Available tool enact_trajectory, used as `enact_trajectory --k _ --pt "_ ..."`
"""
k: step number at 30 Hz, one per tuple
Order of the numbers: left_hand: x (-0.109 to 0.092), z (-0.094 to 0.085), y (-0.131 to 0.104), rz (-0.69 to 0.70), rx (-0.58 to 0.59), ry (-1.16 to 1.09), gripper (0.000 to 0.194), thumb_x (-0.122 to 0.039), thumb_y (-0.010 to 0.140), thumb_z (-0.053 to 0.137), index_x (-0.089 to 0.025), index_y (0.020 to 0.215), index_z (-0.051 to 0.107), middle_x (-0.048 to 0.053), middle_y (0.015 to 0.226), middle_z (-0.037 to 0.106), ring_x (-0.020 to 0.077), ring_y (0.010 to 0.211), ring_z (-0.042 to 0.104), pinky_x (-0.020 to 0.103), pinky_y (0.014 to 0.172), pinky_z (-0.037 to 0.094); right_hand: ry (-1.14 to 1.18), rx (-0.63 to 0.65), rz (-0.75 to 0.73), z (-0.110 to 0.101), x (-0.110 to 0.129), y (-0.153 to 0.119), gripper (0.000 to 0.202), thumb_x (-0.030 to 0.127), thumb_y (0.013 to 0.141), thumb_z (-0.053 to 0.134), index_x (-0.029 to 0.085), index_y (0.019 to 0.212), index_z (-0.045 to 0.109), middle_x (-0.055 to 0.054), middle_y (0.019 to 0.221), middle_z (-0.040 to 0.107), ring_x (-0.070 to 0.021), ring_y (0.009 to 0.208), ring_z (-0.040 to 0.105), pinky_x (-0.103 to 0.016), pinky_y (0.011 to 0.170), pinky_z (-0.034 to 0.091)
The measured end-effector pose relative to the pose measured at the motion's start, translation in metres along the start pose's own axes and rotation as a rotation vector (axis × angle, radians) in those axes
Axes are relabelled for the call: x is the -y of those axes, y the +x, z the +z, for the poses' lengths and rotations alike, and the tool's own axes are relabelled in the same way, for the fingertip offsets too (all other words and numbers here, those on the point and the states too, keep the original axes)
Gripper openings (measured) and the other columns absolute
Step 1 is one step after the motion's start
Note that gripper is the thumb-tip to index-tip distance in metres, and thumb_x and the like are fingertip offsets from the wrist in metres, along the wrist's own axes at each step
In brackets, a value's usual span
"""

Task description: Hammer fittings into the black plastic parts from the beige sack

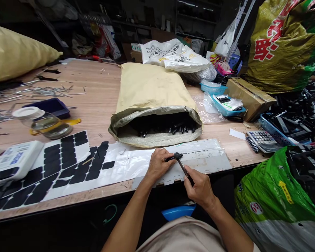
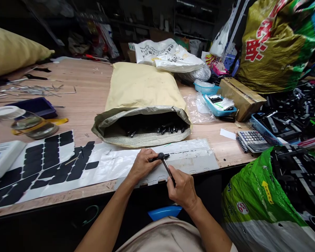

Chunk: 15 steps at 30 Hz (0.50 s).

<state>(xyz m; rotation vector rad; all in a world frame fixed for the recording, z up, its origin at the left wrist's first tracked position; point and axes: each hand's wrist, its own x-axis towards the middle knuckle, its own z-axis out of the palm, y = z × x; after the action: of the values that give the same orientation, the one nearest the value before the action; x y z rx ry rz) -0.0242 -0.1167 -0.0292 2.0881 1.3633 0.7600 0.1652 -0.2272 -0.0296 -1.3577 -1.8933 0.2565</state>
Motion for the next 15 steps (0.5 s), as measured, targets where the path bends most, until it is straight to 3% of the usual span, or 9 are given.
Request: enact_trajectory --k 6,11,15 --pt "0.004 0.002 0.001 0.024 -0.019 -0.016 0.017 -0.027 0.081 0.075 -0.029 0.097 0.081 0.002 0.081 0.067 0.0223 0.087 0.051 0.036 0.082 0.042 0.046 -0.080 0.025 -0.005 -0.001 0.001 0.050 0.015 0.090 0.054 0.019 0.139 0.062 -0.013 0.115 0.076 -0.0270 0.098 0.076 -0.037 0.088 0.063" --pt "0.005 0.005 0.000 0.023 -0.036 0.020 0.017 -0.029 0.081 0.075 -0.027 0.096 0.082 0.003 0.080 0.068 0.0221 0.085 0.051 0.037 0.080 0.041 0.008 -0.029 0.040 -0.006 -0.006 0.002 0.045 0.016 0.089 0.054 0.017 0.132 0.067 -0.014 0.112 0.077 -0.0282 0.099 0.076 -0.037 0.086 0.063" --pt "0.004 0.005 -0.001 0.023 -0.045 0.025 0.017 -0.034 0.081 0.074 -0.027 0.095 0.081 0.003 0.081 0.068 0.0226 0.086 0.052 0.037 0.079 0.042 0.060 -0.100 0.137 -0.015 -0.012 0.018 0.043 0.022 0.089 0.057 0.018 0.130 0.069 -0.012 0.108 0.077 -0.0268 0.093 0.075 -0.037 0.084 0.062"
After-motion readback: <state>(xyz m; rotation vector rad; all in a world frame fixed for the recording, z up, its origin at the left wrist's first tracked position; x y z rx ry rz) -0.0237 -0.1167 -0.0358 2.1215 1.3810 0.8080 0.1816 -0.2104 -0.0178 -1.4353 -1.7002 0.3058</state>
